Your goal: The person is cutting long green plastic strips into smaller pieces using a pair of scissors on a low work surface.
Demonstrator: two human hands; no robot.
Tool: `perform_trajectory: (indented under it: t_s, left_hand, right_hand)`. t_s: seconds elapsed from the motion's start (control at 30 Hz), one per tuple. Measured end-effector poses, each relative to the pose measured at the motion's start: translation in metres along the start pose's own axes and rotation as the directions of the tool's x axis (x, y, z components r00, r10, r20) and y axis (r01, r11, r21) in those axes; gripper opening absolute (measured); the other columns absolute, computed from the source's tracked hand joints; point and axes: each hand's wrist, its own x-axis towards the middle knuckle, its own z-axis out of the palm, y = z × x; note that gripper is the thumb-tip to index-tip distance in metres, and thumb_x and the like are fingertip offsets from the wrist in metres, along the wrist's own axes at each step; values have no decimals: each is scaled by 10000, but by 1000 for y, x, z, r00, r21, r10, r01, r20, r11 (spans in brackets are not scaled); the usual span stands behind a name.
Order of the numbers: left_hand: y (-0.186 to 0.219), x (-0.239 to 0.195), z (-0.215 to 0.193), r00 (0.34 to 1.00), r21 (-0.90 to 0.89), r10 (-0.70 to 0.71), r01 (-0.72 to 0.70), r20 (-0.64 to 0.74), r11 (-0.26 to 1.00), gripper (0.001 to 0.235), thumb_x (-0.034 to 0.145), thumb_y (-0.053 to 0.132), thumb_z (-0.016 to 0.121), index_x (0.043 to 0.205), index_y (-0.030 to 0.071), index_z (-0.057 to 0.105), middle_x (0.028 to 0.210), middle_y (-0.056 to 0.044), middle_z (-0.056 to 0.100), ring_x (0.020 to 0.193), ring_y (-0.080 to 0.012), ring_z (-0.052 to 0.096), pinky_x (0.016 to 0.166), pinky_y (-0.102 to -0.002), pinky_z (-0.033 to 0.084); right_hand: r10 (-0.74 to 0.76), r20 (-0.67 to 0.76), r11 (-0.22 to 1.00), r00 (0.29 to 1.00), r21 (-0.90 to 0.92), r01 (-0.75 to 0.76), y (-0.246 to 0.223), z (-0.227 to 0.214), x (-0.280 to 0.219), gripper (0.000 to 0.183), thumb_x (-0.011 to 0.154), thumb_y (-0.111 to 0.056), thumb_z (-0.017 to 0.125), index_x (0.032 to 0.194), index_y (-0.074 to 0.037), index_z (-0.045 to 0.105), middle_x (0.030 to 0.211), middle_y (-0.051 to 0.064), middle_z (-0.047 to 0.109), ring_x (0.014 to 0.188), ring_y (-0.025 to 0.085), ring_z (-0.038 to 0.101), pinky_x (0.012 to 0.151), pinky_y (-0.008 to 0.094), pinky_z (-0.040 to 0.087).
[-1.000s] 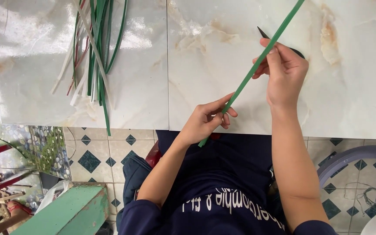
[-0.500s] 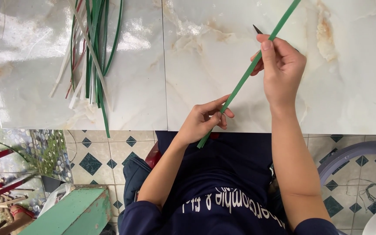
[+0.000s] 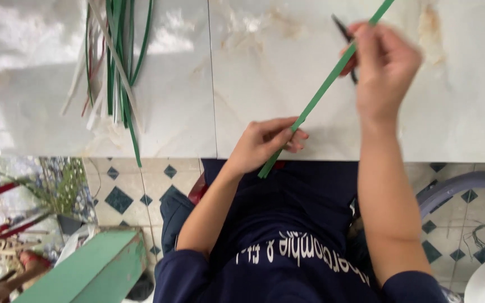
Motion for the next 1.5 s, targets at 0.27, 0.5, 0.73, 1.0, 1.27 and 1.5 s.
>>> perform_trajectory:
  t_s: [0.27, 0.5, 0.73, 1.0, 1.27, 1.5]
  left_hand:
    - [58, 21, 14, 992, 249, 88, -108, 89, 963, 191, 961, 64, 553, 1082, -57, 638, 766, -166, 715, 643, -171, 694, 543, -298, 624]
    - [60, 31, 21, 984, 277, 168, -176, 54, 944, 149, 951, 147, 577, 939, 11, 638, 688, -124, 703, 554, -134, 679, 460, -252, 605]
    - [59, 33, 21, 988, 312, 156, -154, 18, 938, 161, 945, 125, 570, 897, -11, 643, 644, -129, 694, 524, -136, 675, 449, -241, 589]
    - [54, 24, 19, 988, 369, 153, -143, 2, 918, 168, 948, 109, 587, 891, -34, 654, 664, -159, 704, 541, -175, 692, 455, -261, 588]
    - [50, -2, 6, 994, 511, 12, 46, -111, 859, 185, 948, 137, 574, 826, 20, 648, 667, -71, 708, 555, -169, 719, 534, -232, 583]
    - [49, -23, -7, 998, 569, -21, 49, -55, 821, 139, 920, 103, 616, 848, -1, 675, 690, -119, 721, 627, -220, 719, 606, -311, 604]
  right_hand:
    - [-138, -29, 990, 990, -6, 138, 20, -9, 35, 401, 1184, -165, 627, 853, 57, 590, 757, 175, 653, 618, 226, 635, 567, 316, 529]
    - [-118, -3, 993, 993, 14, 118, 39, -1, 35, 390, 1183, -166, 621, 856, 47, 618, 720, 174, 654, 588, 222, 647, 549, 303, 530]
    - [-107, 8, 994, 994, 30, 107, 55, 5, 36, 383, 1181, -167, 614, 859, 38, 645, 682, 173, 655, 559, 218, 659, 531, 291, 532]
    - [-162, -39, 986, 986, 34, 163, 50, -11, 62, 379, 1180, -169, 607, 863, 27, 677, 639, 171, 655, 525, 214, 673, 511, 276, 535]
    - [-159, -73, 987, 985, 7, 160, -36, 12, 26, 382, 1098, -256, 472, 906, 35, 629, 633, 119, 572, 487, 197, 606, 503, 249, 455]
    - [-165, -123, 975, 979, 126, 180, -33, 27, -6, 319, 1061, -162, 477, 864, 49, 611, 671, 163, 630, 468, 219, 612, 464, 263, 479]
